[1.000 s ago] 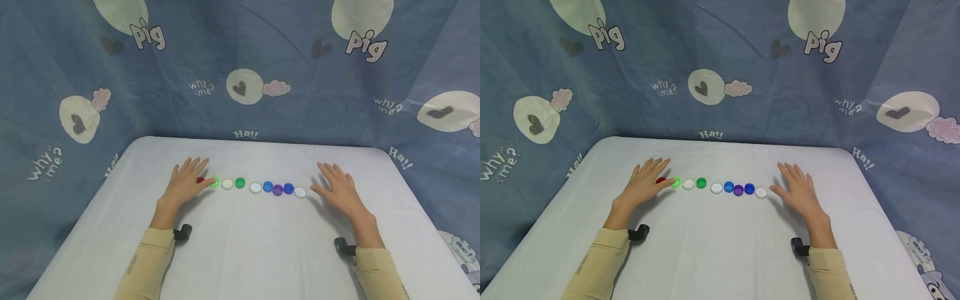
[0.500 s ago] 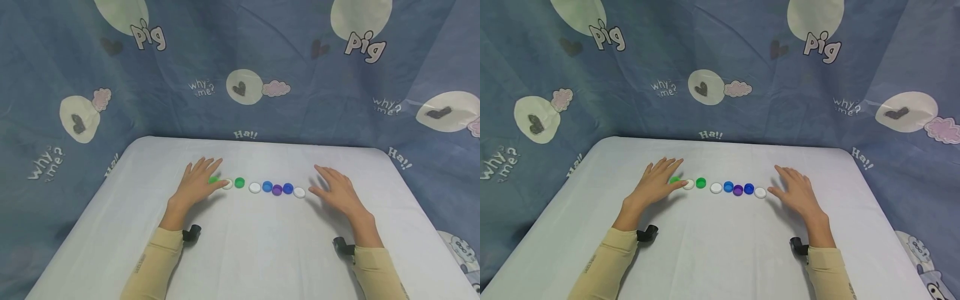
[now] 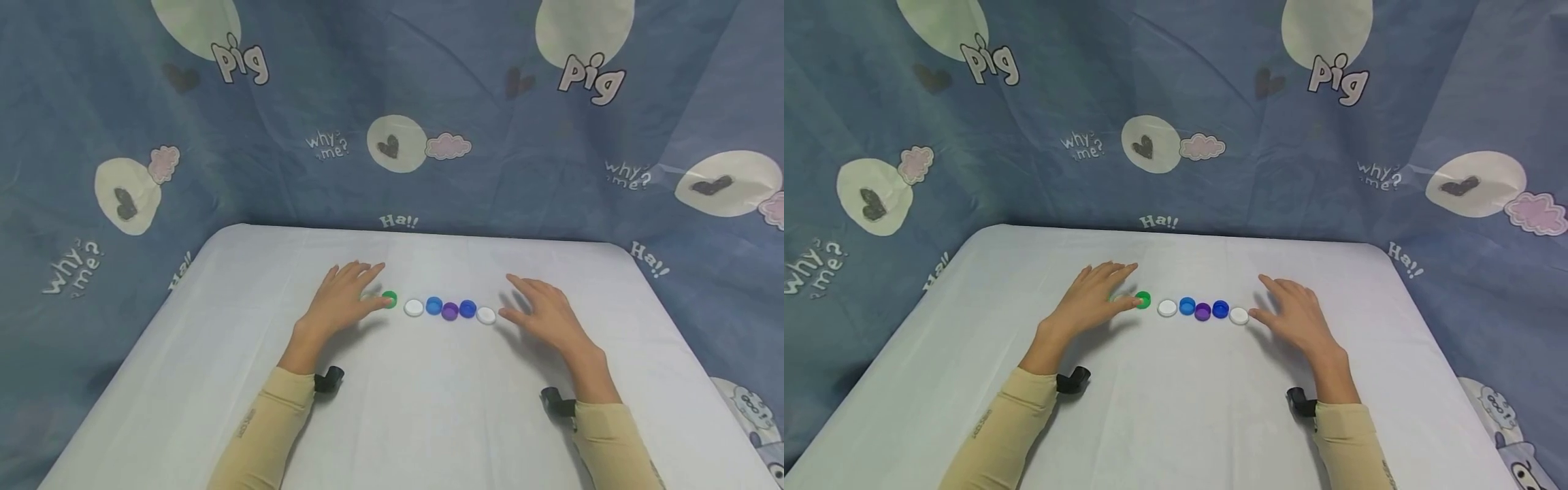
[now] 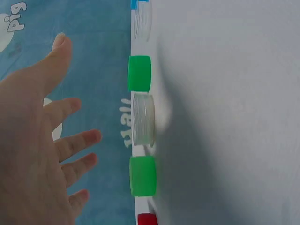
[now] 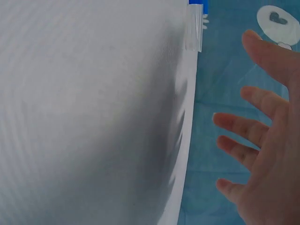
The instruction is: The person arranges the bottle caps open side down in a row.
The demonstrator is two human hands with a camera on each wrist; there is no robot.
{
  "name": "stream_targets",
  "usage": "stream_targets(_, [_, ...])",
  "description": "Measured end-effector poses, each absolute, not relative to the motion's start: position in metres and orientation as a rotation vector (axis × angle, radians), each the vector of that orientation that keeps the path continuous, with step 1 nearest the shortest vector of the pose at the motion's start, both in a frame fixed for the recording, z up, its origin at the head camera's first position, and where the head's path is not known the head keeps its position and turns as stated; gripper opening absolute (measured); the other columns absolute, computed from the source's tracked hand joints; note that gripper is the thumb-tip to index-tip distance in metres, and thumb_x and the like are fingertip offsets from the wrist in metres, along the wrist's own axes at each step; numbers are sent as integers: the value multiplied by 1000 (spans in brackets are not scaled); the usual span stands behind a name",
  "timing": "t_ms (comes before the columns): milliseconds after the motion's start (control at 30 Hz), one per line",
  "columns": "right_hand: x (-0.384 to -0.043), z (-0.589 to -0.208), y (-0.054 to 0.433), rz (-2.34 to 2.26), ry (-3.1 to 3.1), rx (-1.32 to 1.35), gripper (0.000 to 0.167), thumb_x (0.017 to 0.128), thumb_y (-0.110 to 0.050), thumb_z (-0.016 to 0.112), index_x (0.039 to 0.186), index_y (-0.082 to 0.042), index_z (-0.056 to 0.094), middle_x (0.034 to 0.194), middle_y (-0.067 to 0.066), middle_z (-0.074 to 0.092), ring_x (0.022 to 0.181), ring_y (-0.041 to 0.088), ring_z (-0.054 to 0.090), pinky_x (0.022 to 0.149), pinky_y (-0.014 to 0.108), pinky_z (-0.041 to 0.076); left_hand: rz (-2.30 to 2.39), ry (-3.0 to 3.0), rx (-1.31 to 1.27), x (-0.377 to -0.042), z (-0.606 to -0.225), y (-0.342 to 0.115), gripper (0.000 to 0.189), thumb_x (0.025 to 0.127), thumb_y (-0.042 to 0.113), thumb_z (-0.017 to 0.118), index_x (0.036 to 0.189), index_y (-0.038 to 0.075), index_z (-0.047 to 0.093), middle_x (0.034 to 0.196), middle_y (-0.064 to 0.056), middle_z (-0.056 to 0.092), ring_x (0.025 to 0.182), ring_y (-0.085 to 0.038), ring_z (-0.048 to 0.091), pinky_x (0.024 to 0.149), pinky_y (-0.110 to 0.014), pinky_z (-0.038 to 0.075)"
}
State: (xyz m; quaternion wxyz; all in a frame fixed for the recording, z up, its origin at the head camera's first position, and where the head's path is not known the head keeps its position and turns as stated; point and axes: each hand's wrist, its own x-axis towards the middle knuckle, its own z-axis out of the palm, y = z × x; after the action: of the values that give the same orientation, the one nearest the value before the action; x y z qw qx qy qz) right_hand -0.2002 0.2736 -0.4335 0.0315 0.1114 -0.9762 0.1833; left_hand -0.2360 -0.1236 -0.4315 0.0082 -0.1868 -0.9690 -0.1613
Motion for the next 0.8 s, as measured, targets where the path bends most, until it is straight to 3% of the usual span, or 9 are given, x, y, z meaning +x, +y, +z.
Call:
stream_targets(367, [-200, -432, 274, 567, -3020, 373, 71, 93, -52, 61, 150, -15, 43, 146, 22, 50, 137, 44, 42, 112, 64, 28, -473, -2978, -633, -234, -430, -102, 76, 89, 71, 54, 152, 32, 39, 150, -5, 48, 142, -27, 40, 118, -53, 29])
stream_targets(800, [-201, -431, 272, 619, -3012, 346, 76, 92, -49, 65, 153, -14, 38, 144, 23, 51, 131, 44, 47, 107, 63, 35, -405, -2974, -681, -232, -430, -84, 75, 89, 73, 49, 152, 34, 39, 146, -4, 52, 138, -26, 45, 114, -52, 34])
